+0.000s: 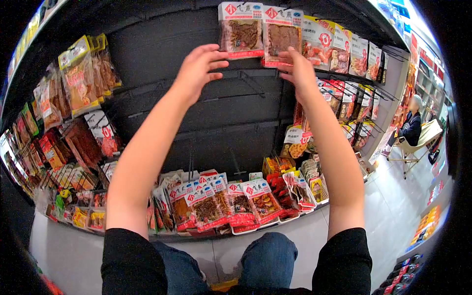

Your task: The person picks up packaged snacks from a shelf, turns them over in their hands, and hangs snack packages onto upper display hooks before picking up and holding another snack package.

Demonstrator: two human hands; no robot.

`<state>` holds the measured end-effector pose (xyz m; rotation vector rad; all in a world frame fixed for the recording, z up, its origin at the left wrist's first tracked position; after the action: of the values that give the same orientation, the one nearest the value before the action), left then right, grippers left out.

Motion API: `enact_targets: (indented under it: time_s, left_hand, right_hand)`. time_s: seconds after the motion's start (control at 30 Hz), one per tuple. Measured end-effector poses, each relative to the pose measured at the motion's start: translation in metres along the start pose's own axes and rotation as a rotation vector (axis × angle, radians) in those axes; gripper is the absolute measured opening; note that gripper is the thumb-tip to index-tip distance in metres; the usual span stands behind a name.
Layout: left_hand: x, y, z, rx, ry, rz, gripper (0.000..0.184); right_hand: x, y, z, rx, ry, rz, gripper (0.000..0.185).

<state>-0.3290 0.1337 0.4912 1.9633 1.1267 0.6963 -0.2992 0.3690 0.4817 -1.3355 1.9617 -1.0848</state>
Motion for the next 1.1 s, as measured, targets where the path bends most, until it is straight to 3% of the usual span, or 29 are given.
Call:
enact_targets:
  time_s: [0.13, 0.27, 0.4, 0.57, 0.6, 0.7, 0.83, 0.93, 1.1]
  left_hand:
    - [-0.028, 0.015, 0.071, 0.027, -0.014, -0.047, 0.017]
    - [-0.055, 0.002, 0.151, -0.084, -0.007, -0.073, 0.019]
    - [-0.082, -0.034, 0.227, -0.379, 0.04, -0.059, 0.024]
    - [-0.109, -0.108, 0.305, -0.81, -0.143, -0.169, 0.023]
    - [-0.113, -0.122, 0.315, -0.921, -0.215, -0.217, 0.02]
    - [-0.134, -0.175, 0.333, -1.061, -0.332, -0.343, 0.02]
    - [-0.158, -0.233, 0.343, -1.137, -0.181, -0.346, 0.025]
    - [-0.171, -0.27, 0.351, -1.222, -0.351, -0.531, 0.035]
    - [-0.185, -0.317, 0.377, -1.375, -0.303, -0.537, 0.039]
  right_hand:
    - [-0.017, -0.005, 0.058, -0.1, -0.005, 0.012, 0.031]
    - [-0.029, 0.013, 0.112, -0.005, -0.131, -0.042, 0.026]
    - [-0.013, 0.037, 0.175, 0.125, -0.372, 0.11, 0.022]
    - [0.027, 0.116, 0.248, 0.493, -0.804, 0.143, 0.014]
    - [0.035, 0.135, 0.26, 0.47, -0.865, 0.161, 0.015]
    - [0.059, 0.194, 0.282, 0.641, -1.018, 0.169, 0.017]
    - [0.095, 0.248, 0.288, 0.727, -1.048, 0.361, 0.019]
    - [0.114, 0.287, 0.287, 0.672, -1.121, 0.556, 0.023]
    - [0.133, 0.337, 0.299, 0.782, -1.027, 0.653, 0.025]
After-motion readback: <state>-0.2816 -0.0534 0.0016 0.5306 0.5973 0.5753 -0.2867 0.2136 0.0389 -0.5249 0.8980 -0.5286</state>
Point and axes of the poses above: each hand's wrist, its own z-axis away from the middle knuckle, its own x-axis out of the palm, y = z × x, the point moved 3 cm from there along -z, towards the middle knuckle, and after that the axes turned 4 degrees about z, right-handed, at the moved point
